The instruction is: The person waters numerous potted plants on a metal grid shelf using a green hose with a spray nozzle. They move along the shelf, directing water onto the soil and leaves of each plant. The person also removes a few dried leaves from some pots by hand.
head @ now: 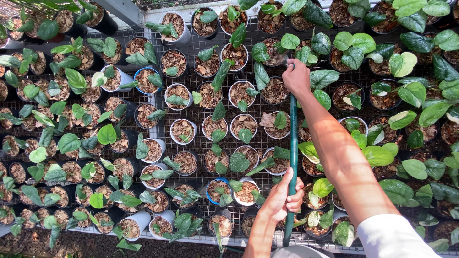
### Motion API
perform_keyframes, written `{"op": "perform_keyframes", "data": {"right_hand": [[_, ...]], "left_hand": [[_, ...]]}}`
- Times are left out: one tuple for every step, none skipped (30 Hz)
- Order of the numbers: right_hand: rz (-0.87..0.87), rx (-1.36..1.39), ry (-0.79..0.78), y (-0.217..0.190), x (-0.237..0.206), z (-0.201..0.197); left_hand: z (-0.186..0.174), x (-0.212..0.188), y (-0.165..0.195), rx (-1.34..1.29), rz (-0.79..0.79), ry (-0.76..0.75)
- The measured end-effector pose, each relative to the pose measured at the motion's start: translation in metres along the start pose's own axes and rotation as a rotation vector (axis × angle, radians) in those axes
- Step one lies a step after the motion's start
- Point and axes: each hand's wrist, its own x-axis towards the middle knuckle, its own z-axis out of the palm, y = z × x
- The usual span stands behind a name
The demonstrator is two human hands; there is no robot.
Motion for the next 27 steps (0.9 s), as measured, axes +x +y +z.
{"op": "perform_keyframes", "data": {"right_hand": [[-0.006,-0.012,0.016,-0.001,0.0,0.0],[0.008,-0.001,-0.001,-0.001,-0.001,0.0],[0.021,0.01,-0.017,-0.002,-0.002,-0.001],[0.035,0.022,-0.033,-0.003,-0.003,-0.001],[0.043,0.005,-0.037,-0.004,-0.003,-0.001],[0.051,-0.011,-0.041,-0.004,-0.004,-0.002],[0.058,-0.029,-0.044,-0.005,-0.005,-0.002],[0.047,-0.022,-0.032,-0.004,-0.005,-0.002],[0.037,-0.016,-0.02,-0.004,-0.005,-0.002],[0.028,-0.01,-0.008,-0.003,-0.005,-0.002],[0.039,-0.006,-0.01,-0.002,-0.005,-0.001],[0.049,-0.001,-0.01,-0.001,-0.004,0.0],[0.058,0.004,-0.011,-0.001,-0.003,0.001],[-0.003,-0.011,0.03,0.0,-0.002,0.002],[-0.064,-0.026,0.073,0.0,-0.001,0.003],[-0.125,-0.041,0.115,0.0,0.0,0.004],[-0.141,-0.026,0.116,0.0,0.0,0.005],[-0.157,-0.011,0.117,-0.001,0.0,0.006],[-0.174,0.004,0.119,-0.002,0.0,0.006],[-0.118,0.008,0.079,-0.003,-0.001,0.007],[-0.061,0.012,0.037,-0.003,-0.002,0.007],[-0.004,0.015,-0.004,-0.005,-0.003,0.007],[-0.038,0.021,0.009,-0.006,-0.004,0.007],[-0.073,0.027,0.022,-0.008,-0.005,0.007],[-0.108,0.033,0.037,-0.01,-0.005,0.006],[-0.077,0.031,0.043,-0.012,-0.006,0.005],[-0.046,0.029,0.047,-0.013,-0.007,0.005]], "left_hand": [[0.0,0.0,0.0,-0.007,0.0,-0.004],[0.001,-0.001,-0.001,-0.014,0.002,-0.008],[0.002,-0.001,-0.001,0.001,0.003,-0.002],[0.002,-0.001,-0.002,0.016,0.005,0.005],[0.003,-0.002,-0.003,0.031,0.005,0.012],[0.003,-0.002,-0.003,0.03,0.005,0.018],[0.004,-0.002,-0.003,0.029,0.006,0.023],[0.003,-0.002,-0.004,0.029,0.007,0.029],[0.003,-0.002,-0.003,0.023,0.006,0.022],[0.002,-0.002,-0.003,0.015,0.003,0.017],[0.001,-0.002,-0.003,0.007,0.001,0.011],[0.001,-0.002,-0.003,0.006,0.0,0.013],[0.0,-0.002,-0.002,0.005,-0.001,0.015],[0.0,-0.003,-0.002,0.004,-0.002,0.017],[0.0,-0.003,-0.002,0.0,0.002,0.016],[0.0,-0.003,-0.002,-0.004,0.007,0.015],[0.0,-0.004,-0.002,-0.01,0.01,0.016],[0.0,-0.004,-0.003,-0.009,0.01,0.016],[0.0,-0.004,-0.003,-0.007,0.01,0.014],[0.0,-0.004,-0.003,-0.006,0.011,0.015],[0.0,-0.004,-0.004,-0.001,0.01,0.023],[0.0,-0.004,-0.004,0.005,0.008,0.03],[0.0,-0.004,-0.004,0.009,0.007,0.038],[0.0,-0.004,-0.004,0.007,0.009,0.04],[-0.001,-0.004,-0.004,0.005,0.01,0.042],[-0.001,-0.004,-0.004,0.002,0.011,0.043],[-0.001,-0.004,-0.003,0.001,0.02,0.041]]}}
